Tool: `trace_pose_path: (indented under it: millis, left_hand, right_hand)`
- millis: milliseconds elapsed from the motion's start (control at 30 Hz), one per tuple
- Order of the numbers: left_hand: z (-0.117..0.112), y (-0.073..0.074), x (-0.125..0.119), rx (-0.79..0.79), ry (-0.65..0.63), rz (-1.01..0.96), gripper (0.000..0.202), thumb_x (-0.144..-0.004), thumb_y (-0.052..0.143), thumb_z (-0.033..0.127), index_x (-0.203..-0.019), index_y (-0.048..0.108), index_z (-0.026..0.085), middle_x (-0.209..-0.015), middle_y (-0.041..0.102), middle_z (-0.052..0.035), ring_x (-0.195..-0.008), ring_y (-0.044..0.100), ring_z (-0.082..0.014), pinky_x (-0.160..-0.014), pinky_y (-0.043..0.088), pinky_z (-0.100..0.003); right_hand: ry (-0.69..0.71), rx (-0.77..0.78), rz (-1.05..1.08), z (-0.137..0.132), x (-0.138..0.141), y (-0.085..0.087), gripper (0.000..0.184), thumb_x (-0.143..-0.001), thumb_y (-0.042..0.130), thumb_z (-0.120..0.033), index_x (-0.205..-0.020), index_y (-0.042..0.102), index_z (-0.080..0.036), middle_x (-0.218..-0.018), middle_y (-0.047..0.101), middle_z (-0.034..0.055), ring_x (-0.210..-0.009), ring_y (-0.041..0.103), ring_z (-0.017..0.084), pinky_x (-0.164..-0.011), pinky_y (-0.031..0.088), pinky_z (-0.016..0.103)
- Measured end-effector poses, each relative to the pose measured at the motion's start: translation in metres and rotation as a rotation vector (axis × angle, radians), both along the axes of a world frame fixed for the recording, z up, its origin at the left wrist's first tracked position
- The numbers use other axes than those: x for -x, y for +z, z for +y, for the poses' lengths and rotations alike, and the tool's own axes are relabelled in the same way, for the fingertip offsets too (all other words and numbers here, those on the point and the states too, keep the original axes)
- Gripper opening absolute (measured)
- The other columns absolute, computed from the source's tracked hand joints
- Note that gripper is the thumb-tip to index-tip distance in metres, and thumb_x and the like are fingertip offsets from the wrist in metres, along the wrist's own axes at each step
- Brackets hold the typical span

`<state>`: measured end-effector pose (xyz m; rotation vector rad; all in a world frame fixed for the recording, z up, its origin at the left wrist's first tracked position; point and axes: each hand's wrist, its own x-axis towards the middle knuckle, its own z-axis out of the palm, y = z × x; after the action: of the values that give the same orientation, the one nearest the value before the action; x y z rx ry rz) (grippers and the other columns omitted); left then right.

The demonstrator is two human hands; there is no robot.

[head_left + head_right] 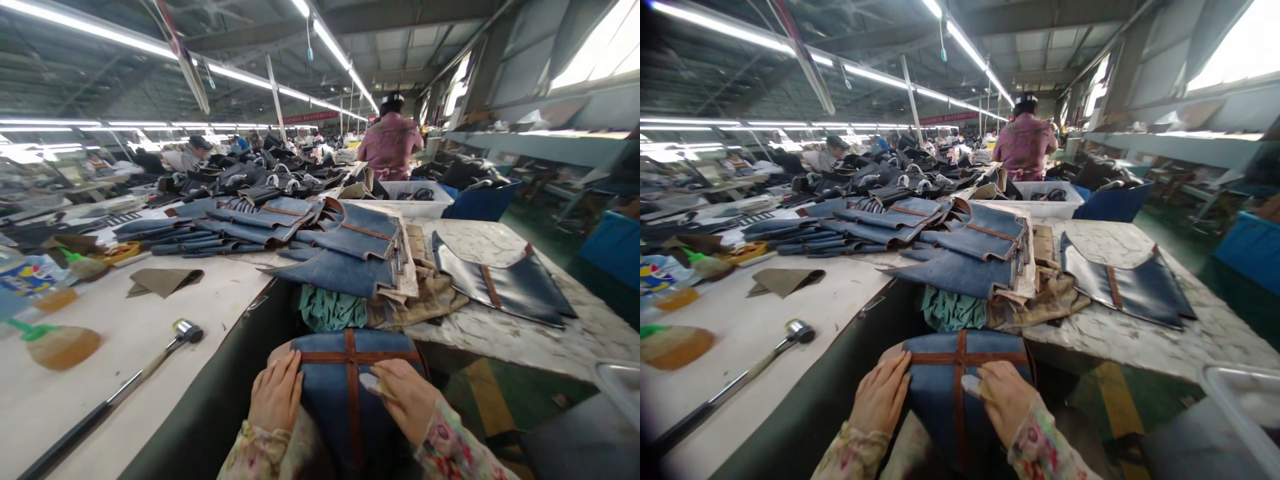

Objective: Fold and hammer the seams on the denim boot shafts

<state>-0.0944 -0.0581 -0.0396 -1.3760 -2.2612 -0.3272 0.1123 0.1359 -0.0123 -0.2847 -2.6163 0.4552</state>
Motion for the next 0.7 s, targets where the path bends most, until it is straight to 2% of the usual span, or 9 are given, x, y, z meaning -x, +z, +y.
trace_pose_path:
  millis: [100, 167, 267, 367, 500, 633, 700]
  left_hand:
    - [0.001, -0.008, -0.004, -0.095, 0.052, -0.046, 0.036, -0.086, 0.037, 0.031, -0.118, 0.05, 0.023, -0.117, 0.056, -0.0018, -0.104, 0.049, -0.0189, -0.086, 0.039, -0.032]
    - [0.004, -0.012, -0.004, -0.161, 0.064, -0.1, 0.035, -0.086, 0.036, 0.032, -0.116, 0.052, 0.024, -0.115, 0.056, -0.0026, -0.104, 0.049, -0.0193, -0.089, 0.038, -0.033]
    - [0.007, -0.016, 0.001, -0.243, 0.091, -0.199, 0.036, -0.085, 0.035, 0.035, -0.113, 0.054, 0.023, -0.114, 0.055, -0.0041, -0.105, 0.048, -0.0204, -0.091, 0.038, -0.036]
    - [0.005, -0.02, 0.008, -0.317, 0.168, -0.346, 0.039, -0.084, 0.034, 0.04, -0.111, 0.054, 0.02, -0.118, 0.051, -0.0064, -0.11, 0.045, -0.0224, -0.097, 0.034, -0.04]
    - [0.001, -0.024, 0.011, -0.437, 0.224, -0.677, 0.052, -0.082, 0.034, 0.047, -0.121, 0.043, 0.013, -0.125, 0.043, -0.0118, -0.117, 0.04, -0.0224, -0.103, 0.029, -0.039]
    - [0.001, -0.025, 0.004, -0.537, 0.289, -0.979, 0.054, -0.082, 0.035, 0.046, -0.129, 0.03, 0.019, -0.134, 0.036, -0.0063, -0.124, 0.032, -0.0192, -0.104, 0.027, -0.035]
    - [0.001, -0.027, 0.001, -0.585, 0.319, -1.101, 0.054, -0.083, 0.036, 0.046, -0.13, 0.028, 0.021, -0.134, 0.036, -0.0068, -0.123, 0.035, -0.0209, -0.099, 0.037, -0.036]
  right_hand:
    - [-0.131, 0.002, 0.07, 0.036, -0.03, -0.002, 0.035, -0.078, 0.042, -0.019, -0.111, 0.053, -0.019, -0.105, 0.056, 0.0071, -0.1, 0.051, 0.02, -0.087, 0.044, 0.032]
    - [-0.198, 0.058, 0.043, 0.053, -0.047, -0.011, 0.029, -0.081, 0.043, -0.029, -0.106, 0.056, -0.02, -0.095, 0.059, 0.006, -0.09, 0.056, 0.018, -0.077, 0.048, 0.028]
    - [-0.325, 0.226, -0.004, 0.059, -0.058, -0.025, 0.031, -0.084, 0.039, -0.041, -0.092, 0.06, -0.021, -0.076, 0.058, 0.0034, -0.074, 0.059, 0.016, -0.067, 0.048, 0.025]
    - [-0.319, 0.343, 0.02, 0.05, -0.056, -0.029, 0.034, -0.084, 0.038, -0.046, -0.09, 0.06, -0.021, -0.075, 0.057, 0.0029, -0.074, 0.058, 0.015, -0.069, 0.047, 0.024]
    - [-0.367, 0.504, 0.073, 0.039, -0.043, -0.02, 0.039, -0.078, 0.043, -0.051, -0.094, 0.061, -0.02, -0.084, 0.061, 0.0039, -0.081, 0.057, 0.018, -0.076, 0.045, 0.028]
    - [-0.439, 0.753, 0.118, 0.029, -0.03, 0.003, 0.045, -0.068, 0.049, -0.059, -0.079, 0.063, -0.018, -0.074, 0.063, 0.0028, -0.075, 0.058, 0.021, -0.071, 0.047, 0.03]
    - [-0.489, 0.837, 0.179, 0.024, -0.025, 0.018, 0.047, -0.064, 0.053, -0.06, -0.079, 0.062, -0.017, -0.07, 0.062, 0.0029, -0.071, 0.058, 0.021, -0.065, 0.047, 0.027]
